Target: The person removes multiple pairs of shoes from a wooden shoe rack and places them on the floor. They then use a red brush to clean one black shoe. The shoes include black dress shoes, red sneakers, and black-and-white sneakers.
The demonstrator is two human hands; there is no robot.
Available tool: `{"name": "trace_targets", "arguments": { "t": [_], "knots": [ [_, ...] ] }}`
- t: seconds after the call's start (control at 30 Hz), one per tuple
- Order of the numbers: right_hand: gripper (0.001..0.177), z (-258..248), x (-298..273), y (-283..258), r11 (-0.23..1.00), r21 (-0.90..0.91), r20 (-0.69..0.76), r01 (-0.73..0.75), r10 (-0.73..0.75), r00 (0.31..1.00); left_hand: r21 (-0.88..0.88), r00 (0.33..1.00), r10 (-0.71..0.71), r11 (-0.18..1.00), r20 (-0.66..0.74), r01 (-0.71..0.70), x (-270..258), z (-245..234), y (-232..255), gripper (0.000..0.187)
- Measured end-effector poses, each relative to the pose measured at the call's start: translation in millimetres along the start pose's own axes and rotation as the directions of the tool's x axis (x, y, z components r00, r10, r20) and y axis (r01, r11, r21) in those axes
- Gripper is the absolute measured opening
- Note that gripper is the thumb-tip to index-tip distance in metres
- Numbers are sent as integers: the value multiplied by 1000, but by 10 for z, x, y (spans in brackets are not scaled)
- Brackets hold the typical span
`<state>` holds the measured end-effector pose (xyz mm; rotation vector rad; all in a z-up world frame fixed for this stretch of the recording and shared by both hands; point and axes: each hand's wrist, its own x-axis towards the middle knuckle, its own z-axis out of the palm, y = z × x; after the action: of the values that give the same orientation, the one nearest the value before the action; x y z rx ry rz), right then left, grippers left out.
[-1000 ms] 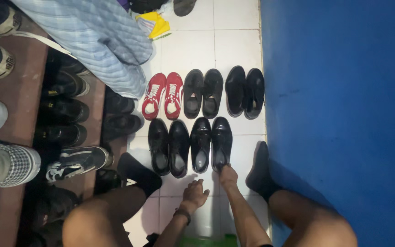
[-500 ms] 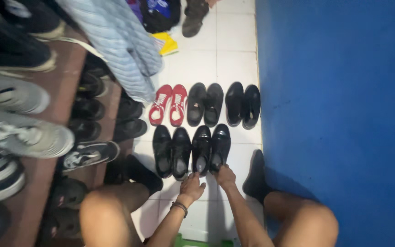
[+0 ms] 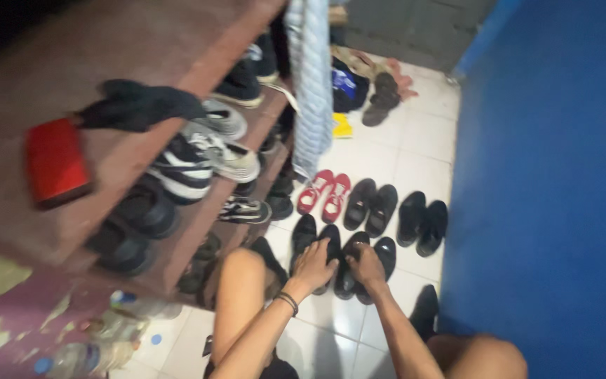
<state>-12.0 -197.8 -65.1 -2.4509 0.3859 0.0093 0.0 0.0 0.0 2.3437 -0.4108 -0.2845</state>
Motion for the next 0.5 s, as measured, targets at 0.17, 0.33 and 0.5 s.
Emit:
{"name": "trace_targets", "arguments": {
  "t": [0.17,0.33,0.5],
  "knots": [
    [52,-314,53,-982,977,87,-29,192,-191,981,-62,976,84,993,-200,-98,-83,-610,126,63],
    [54,-440,147,-1500,871,121,-155,476,-457,876,-116,930,90,983,-356,-139,-183,-1121,247,66],
    [61,-523,167,-1983,826,146,-173,544,-520,837,-120,861,122,971,-494,-207,-286,-1458,282,64]
  ]
}}
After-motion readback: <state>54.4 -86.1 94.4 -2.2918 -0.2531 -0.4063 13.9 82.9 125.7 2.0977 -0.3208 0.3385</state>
